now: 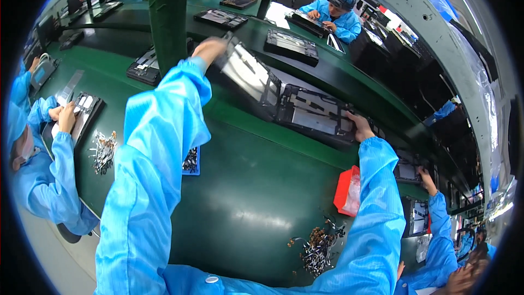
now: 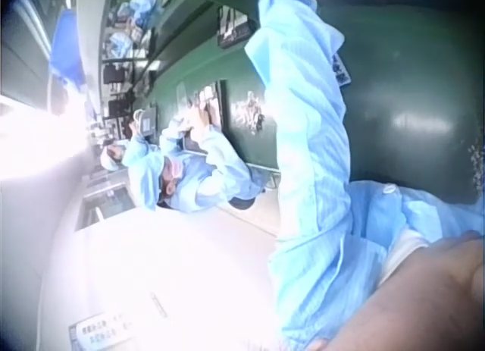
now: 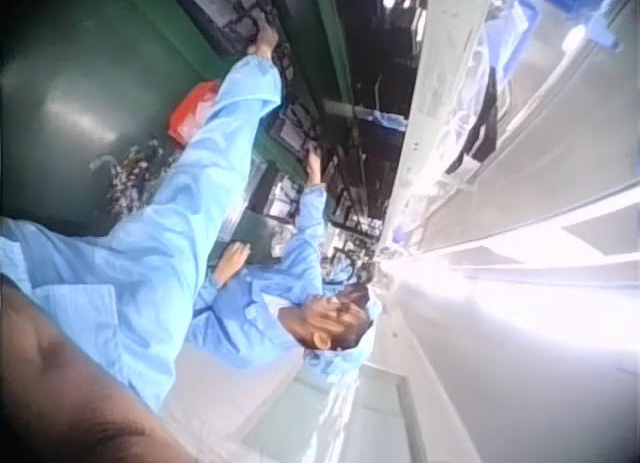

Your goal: Installing internal wiring and small electronic components into tablet chassis on a factory assembly line.

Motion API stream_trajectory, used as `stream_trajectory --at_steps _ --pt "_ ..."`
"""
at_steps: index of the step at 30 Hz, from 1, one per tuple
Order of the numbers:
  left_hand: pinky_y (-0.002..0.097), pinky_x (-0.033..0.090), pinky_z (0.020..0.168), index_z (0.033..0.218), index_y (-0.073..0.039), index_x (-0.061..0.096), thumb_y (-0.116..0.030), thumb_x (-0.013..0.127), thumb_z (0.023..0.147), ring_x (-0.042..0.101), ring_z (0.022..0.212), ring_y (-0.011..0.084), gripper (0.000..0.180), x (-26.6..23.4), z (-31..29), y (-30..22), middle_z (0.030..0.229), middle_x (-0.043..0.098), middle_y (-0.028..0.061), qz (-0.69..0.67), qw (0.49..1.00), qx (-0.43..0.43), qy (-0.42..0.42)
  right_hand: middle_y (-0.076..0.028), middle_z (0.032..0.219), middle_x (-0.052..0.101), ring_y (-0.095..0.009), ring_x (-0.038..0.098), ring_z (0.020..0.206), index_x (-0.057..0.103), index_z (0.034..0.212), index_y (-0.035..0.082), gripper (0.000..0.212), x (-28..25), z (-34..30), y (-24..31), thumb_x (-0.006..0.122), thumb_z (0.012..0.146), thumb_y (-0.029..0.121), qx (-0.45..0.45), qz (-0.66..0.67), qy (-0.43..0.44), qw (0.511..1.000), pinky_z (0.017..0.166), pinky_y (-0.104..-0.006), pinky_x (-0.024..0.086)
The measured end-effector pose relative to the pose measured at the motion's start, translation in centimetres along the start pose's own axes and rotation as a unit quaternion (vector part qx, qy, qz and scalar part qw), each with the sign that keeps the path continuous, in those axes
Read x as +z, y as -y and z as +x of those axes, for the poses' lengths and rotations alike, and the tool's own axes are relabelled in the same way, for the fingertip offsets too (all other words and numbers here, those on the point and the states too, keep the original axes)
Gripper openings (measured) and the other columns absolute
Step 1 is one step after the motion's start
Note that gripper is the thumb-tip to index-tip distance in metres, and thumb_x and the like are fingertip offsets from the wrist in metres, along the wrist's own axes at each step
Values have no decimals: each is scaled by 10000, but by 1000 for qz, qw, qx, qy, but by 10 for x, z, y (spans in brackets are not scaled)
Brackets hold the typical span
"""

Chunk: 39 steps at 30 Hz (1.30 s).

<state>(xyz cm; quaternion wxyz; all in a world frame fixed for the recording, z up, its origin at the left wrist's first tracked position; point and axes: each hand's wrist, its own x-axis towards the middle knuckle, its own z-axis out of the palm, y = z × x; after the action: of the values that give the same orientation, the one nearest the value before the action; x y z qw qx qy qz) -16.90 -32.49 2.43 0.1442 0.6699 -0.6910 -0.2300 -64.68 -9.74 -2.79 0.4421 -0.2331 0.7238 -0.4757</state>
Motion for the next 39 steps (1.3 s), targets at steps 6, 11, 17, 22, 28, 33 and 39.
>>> stream_trajectory --at_steps 6,11,17,22,28,33,39 --pt "444 488 889 1108 -41 614 -314 486 837 597 1078 382 405 -63 -132 -115 1178 601 228 -87 965 88 -230 -89 945 646 -190 643 817 561 1106 27 268 -36 -32 30 646 879 139 -170 -45 69 982 704 -363 559" --pt "380 535 681 954 -6 665 -236 572 825 663 803 346 279 -88 -37 -46 905 666 213 -264 939 88 -203 -146 1225 564 -184 601 1001 351 1392 -38 664 55 -107 34 680 857 178 -154 -100 249 951 852 -302 502" --pt "491 566 699 1062 10 501 -122 546 832 635 866 265 268 -74 -250 -68 974 600 150 -643 764 56 -10 -16 1149 606 -50 571 898 418 1385 29 579 114 -179 -21 658 868 133 -131 -211 425 871 825 -200 463" --pt "393 524 877 1066 -24 524 -175 530 924 620 953 192 207 -33 -371 -29 1039 605 91 -737 670 18 88 -197 1333 482 -257 496 1202 354 1390 -36 483 94 -199 -41 493 955 119 -124 -37 232 964 1007 -295 396" --pt "339 554 782 1201 -72 325 -195 578 935 563 1039 159 387 39 -471 17 1188 505 85 -766 634 56 91 -185 1389 391 -321 401 1277 324 1389 37 609 123 -379 -48 414 967 468 -85 368 193 906 1098 -422 285" --pt "317 497 892 1232 -12 448 -158 552 948 559 1080 167 335 67 -489 72 1161 569 102 -668 656 39 349 -83 1161 576 -209 571 1058 456 1272 37 417 112 -352 -118 610 892 115 -135 283 12 949 923 -341 465" --pt "343 467 905 1089 60 561 -122 531 919 591 1055 287 251 33 -460 118 1127 590 213 -396 876 257 99 -88 1163 591 -164 575 1010 444 1301 -19 466 130 -344 -143 617 899 141 -132 192 -40 972 890 -273 444"
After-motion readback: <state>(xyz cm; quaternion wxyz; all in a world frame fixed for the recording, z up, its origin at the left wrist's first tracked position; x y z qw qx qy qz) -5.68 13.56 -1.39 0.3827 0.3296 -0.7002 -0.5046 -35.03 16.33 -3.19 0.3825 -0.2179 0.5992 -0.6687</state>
